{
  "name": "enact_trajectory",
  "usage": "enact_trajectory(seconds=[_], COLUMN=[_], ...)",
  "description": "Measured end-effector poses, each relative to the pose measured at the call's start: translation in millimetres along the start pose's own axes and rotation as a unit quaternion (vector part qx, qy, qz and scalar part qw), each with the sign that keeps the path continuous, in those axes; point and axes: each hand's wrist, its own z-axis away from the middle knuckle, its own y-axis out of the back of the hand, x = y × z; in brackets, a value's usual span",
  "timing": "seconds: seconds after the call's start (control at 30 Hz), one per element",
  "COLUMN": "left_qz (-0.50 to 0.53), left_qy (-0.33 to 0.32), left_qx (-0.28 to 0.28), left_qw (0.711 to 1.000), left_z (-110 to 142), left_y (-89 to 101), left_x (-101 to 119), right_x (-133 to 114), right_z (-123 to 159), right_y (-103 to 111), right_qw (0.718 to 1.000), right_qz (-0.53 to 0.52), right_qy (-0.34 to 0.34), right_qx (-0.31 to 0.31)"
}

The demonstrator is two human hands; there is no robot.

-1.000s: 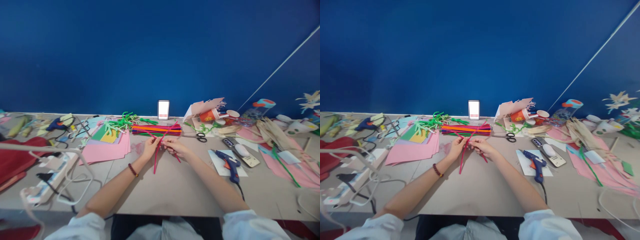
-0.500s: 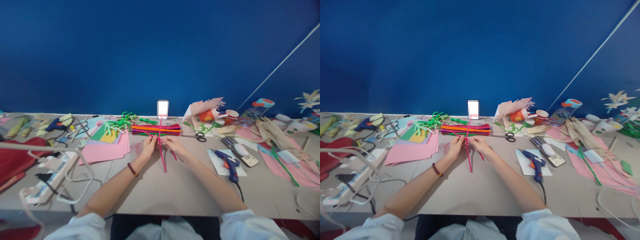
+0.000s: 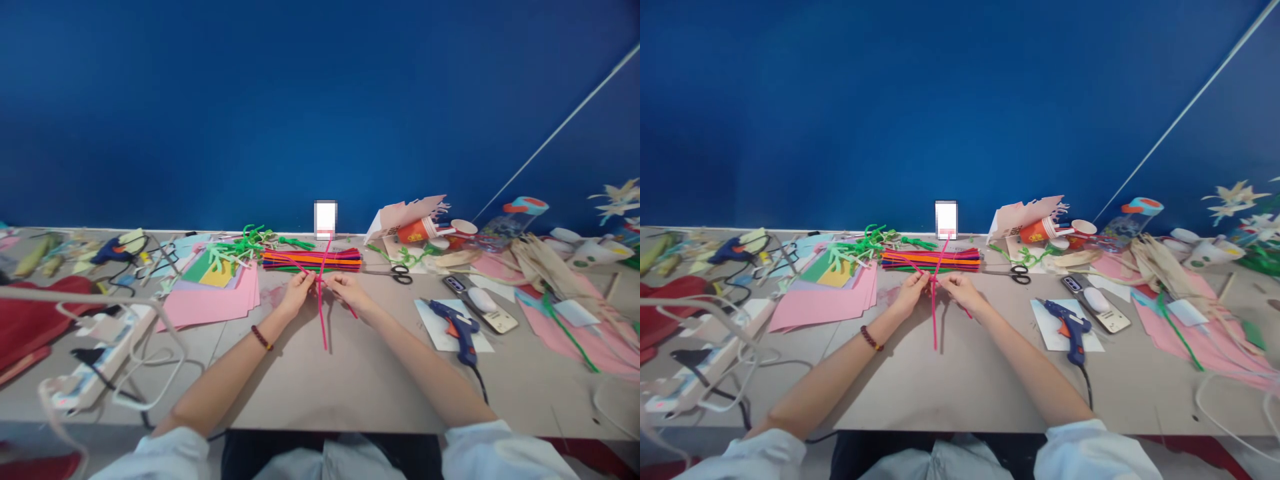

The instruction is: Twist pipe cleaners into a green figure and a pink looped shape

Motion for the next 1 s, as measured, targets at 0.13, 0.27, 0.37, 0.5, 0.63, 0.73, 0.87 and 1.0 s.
enact_trajectory(seconds=[0.13,0.27,0.37,0.5,0.63,0.73,0.87,1.0], left_qz=[0.017,0.048,0.081,0.099,0.088,0.087,0.076,0.077], left_qy=[0.026,0.051,0.063,0.059,0.046,0.043,0.041,0.046], left_qx=[0.010,0.007,-0.005,-0.007,-0.003,-0.012,-0.016,-0.008], left_qw=[0.999,0.998,0.995,0.993,0.995,0.995,0.996,0.996], left_z=[1,5,8,10,7,6,6,6], left_y=[-3.8,-10.0,-13.7,-14.9,-11.9,-9.5,-8.5,-9.5], left_x=[0,4,7,8,2,-1,1,1], right_x=[6,9,10,14,18,19,17,17], right_z=[-4,-7,-8,-10,-12,-12,-11,-12], right_y=[-2,-3,-4,-5,-3,-2,-1,-4], right_qw=[0.999,0.999,0.999,0.999,0.997,0.996,0.995,0.996], right_qz=[-0.027,-0.041,-0.034,-0.020,-0.005,0.016,0.028,0.023], right_qy=[0.017,0.023,0.032,0.043,0.056,0.064,0.071,0.056], right_qx=[-0.006,-0.005,0.008,0.026,0.046,0.055,0.058,0.066])
